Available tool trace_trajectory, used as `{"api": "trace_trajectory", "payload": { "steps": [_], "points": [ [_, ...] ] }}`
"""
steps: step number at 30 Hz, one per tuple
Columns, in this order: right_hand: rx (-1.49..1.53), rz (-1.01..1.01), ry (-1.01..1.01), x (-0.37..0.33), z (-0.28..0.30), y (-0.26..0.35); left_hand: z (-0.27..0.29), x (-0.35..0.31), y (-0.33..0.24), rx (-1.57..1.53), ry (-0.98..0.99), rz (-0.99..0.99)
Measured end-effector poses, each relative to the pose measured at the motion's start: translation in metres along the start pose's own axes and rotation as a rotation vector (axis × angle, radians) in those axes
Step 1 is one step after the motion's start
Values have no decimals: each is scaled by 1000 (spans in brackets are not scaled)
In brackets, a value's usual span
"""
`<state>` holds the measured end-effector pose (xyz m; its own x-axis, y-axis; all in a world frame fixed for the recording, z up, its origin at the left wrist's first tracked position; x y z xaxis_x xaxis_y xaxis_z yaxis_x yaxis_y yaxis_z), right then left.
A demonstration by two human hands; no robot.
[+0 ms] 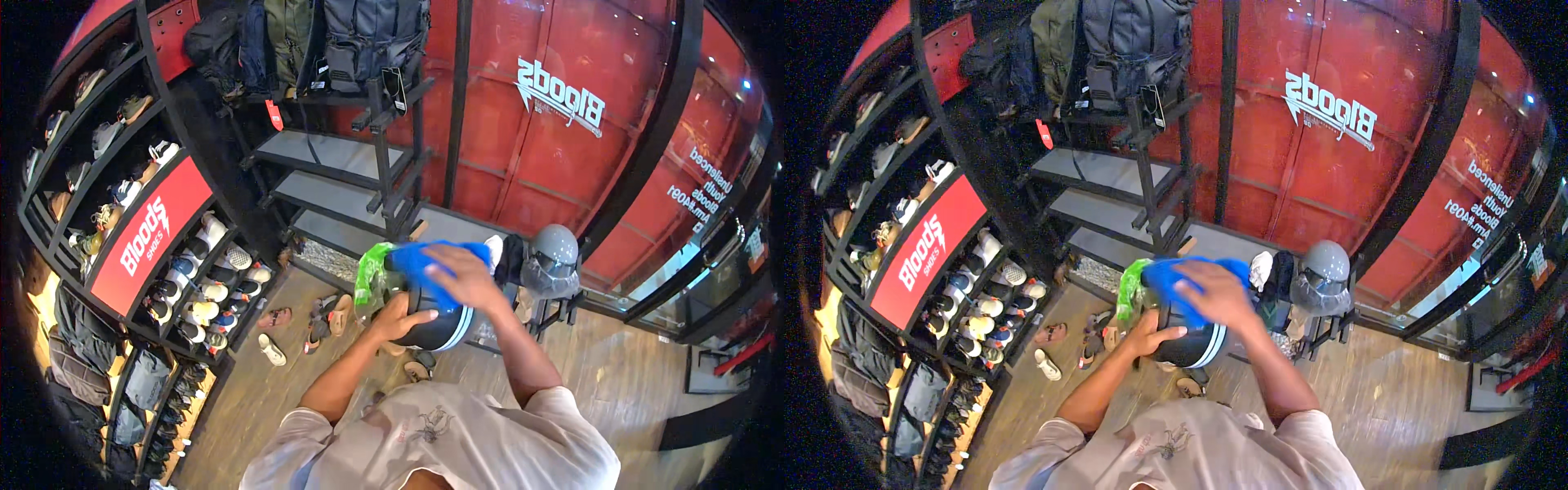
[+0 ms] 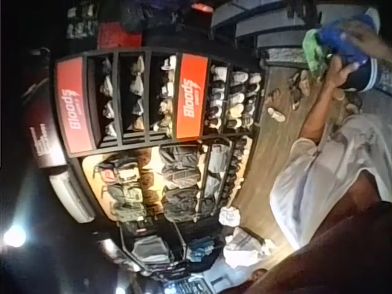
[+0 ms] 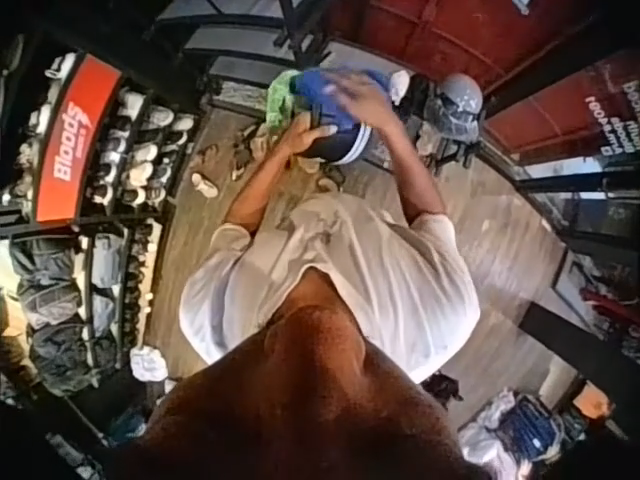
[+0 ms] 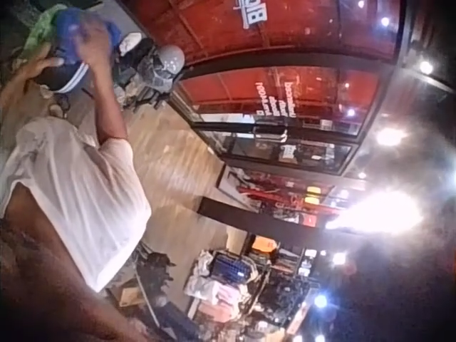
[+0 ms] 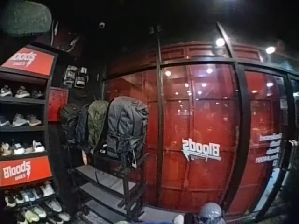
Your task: Cleaning and organizing display merchandise including helmets, shoes, and shelves in a retail environment.
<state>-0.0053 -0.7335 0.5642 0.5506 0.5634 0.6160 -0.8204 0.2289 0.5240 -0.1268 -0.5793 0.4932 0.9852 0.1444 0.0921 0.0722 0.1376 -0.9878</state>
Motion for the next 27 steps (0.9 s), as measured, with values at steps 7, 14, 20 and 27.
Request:
{"api": "trace_trajectory", "payload": {
  "steps": [7, 14, 20, 27],
  "points": [
    [1382, -910, -168, -90, -22, -22, -4, 6, -74, 224, -91, -473],
    [1783, -1000, -519, -65, -31, -116, 26, 55, -41, -956, 58, 106],
    [1456, -808, -599, -65, -24, -132, -11, 96, -22, -951, -588, 392],
    [-387, 185, -196, 14, 18, -1, -17, 73, -11, -777, -793, 183]
  ]
}}
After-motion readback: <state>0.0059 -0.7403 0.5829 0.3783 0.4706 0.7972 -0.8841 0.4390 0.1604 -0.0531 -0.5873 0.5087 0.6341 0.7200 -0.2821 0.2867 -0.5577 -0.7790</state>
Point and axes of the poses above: each hand's wrist, its own x-axis towards the middle knuckle, its own z-axis out of the back of the hand, y = z × x, the point moved 1 cm from there along x, towards the middle knuckle, and after that the axes turned 14 degrees about -y, right-handed, at the moved point
